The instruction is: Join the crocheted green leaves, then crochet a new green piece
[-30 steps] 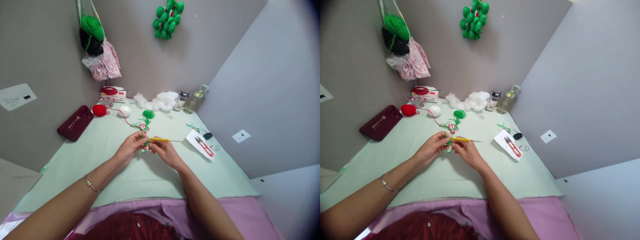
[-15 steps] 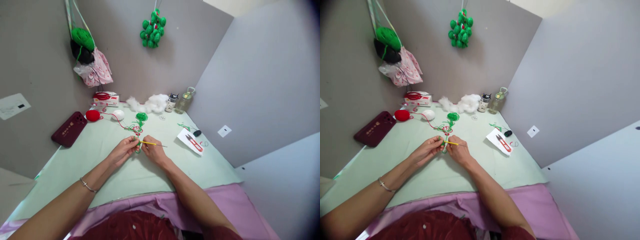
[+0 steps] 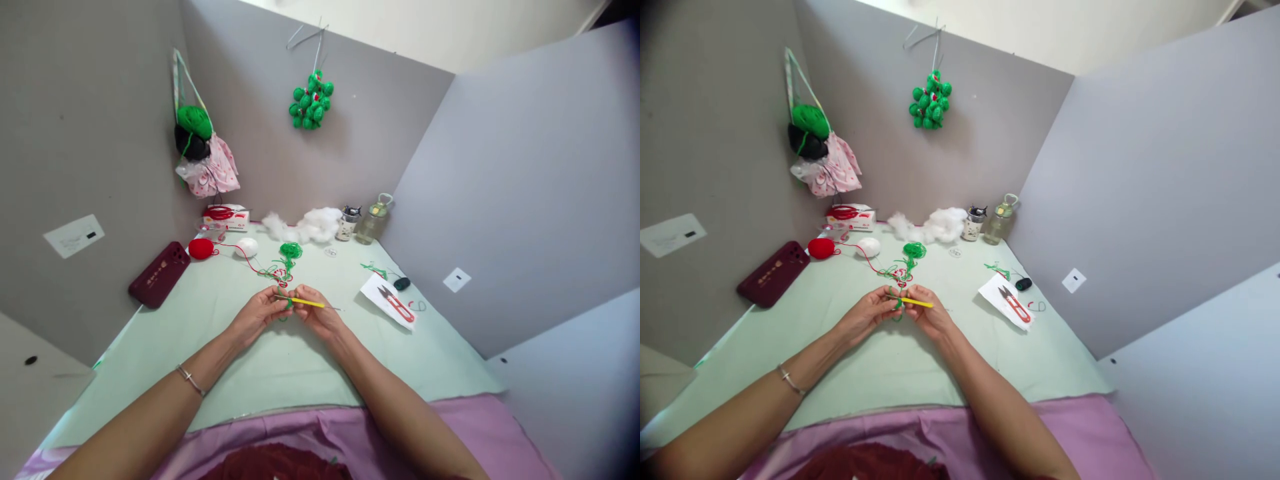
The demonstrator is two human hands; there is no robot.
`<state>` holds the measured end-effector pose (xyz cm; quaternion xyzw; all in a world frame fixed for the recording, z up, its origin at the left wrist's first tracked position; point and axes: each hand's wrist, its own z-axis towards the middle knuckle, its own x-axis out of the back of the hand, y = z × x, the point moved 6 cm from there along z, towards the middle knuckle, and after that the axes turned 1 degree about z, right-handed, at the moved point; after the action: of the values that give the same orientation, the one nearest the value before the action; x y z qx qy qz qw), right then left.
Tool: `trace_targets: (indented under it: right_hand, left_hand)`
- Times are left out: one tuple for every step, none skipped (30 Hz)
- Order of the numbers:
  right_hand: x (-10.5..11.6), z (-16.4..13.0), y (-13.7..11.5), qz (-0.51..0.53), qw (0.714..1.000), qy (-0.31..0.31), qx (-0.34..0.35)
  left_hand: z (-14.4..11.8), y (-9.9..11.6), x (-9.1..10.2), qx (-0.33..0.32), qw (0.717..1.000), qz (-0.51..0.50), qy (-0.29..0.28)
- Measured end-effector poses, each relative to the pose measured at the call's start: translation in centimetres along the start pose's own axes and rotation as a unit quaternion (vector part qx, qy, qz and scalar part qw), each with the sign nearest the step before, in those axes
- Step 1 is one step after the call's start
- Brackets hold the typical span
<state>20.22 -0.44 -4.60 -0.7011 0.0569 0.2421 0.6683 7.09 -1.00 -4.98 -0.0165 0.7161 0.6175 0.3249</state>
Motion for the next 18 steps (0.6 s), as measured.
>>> trace_targets:
  right_hand:
    - [0.0,-0.1,0.0,0.02,1.0,-0.001,-0.006]
    - [0.0,-0.1,0.0,0.037,0.999,-0.003,-0.01]
    - [0.0,-0.2,-0.1,0.051,0.999,-0.004,-0.013]
    - [0.0,-0.2,-0.1,0.063,0.998,-0.007,-0.017]
    - [-0.1,-0.3,0.0,0.074,0.997,-0.012,-0.021]
    - [-0.1,-0.3,0.1,0.082,0.996,-0.018,-0.025]
    - [-0.1,-0.3,0.3,0.088,0.995,-0.026,-0.031]
    - [-0.1,-0.2,0.6,0.093,0.994,-0.034,-0.037]
    - [0.0,-0.1,0.9,0.095,0.994,-0.042,-0.043]
    - [0.2,0.0,1.3,0.096,0.993,-0.048,-0.05]
    - [0.4,0.2,1.7,0.095,0.992,-0.053,-0.057]
    - [0.7,0.3,2.1,0.091,0.992,-0.058,-0.065]
    - [1.1,0.5,2.5,0.086,0.991,-0.062,-0.077]
    - [1.4,0.7,2.9,0.08,0.991,-0.067,-0.09]
    - [1.7,0.8,3.2,0.073,0.989,-0.071,-0.104]
    - [2.0,0.9,3.4,0.066,0.988,-0.074,-0.118]
    - [2.3,0.9,3.6,0.059,0.987,-0.077,-0.131]
    - [2.5,0.9,3.7,0.054,0.985,-0.078,-0.141]
  left_hand:
    - [-0.1,0.1,-0.2,-0.003,1.0,0.008,-0.004]
    - [-0.1,0.2,-0.3,-0.006,1.0,0.016,-0.007]
    - [-0.1,0.2,-0.4,-0.01,1.0,0.025,-0.008]
    - [-0.1,0.2,-0.4,-0.014,0.999,0.034,-0.008]
    - [0.0,0.2,-0.3,-0.017,0.999,0.042,-0.008]
    - [0.1,0.1,-0.2,-0.019,0.998,0.051,-0.007]
    - [0.3,-0.1,-0.1,-0.02,0.998,0.06,-0.007]
    - [0.4,-0.3,0.1,-0.019,0.997,0.068,-0.007]
    - [0.5,-0.4,0.3,-0.018,0.997,0.076,-0.007]
    - [0.6,-0.6,0.4,-0.017,0.996,0.083,-0.007]
    - [0.7,-0.8,0.5,-0.015,0.996,0.089,-0.008]
    - [0.7,-0.9,0.6,-0.013,0.995,0.096,-0.01]
    - [0.8,-1.1,0.6,-0.012,0.995,0.102,-0.012]
    - [0.8,-1.2,0.7,-0.011,0.994,0.108,-0.013]
    - [0.8,-1.3,0.7,-0.009,0.993,0.114,-0.014]
    - [0.8,-1.4,0.7,-0.008,0.993,0.121,-0.014]
    - [0.8,-1.5,0.7,-0.007,0.992,0.127,-0.013]
    - [0.8,-1.5,0.7,-0.005,0.991,0.133,-0.014]
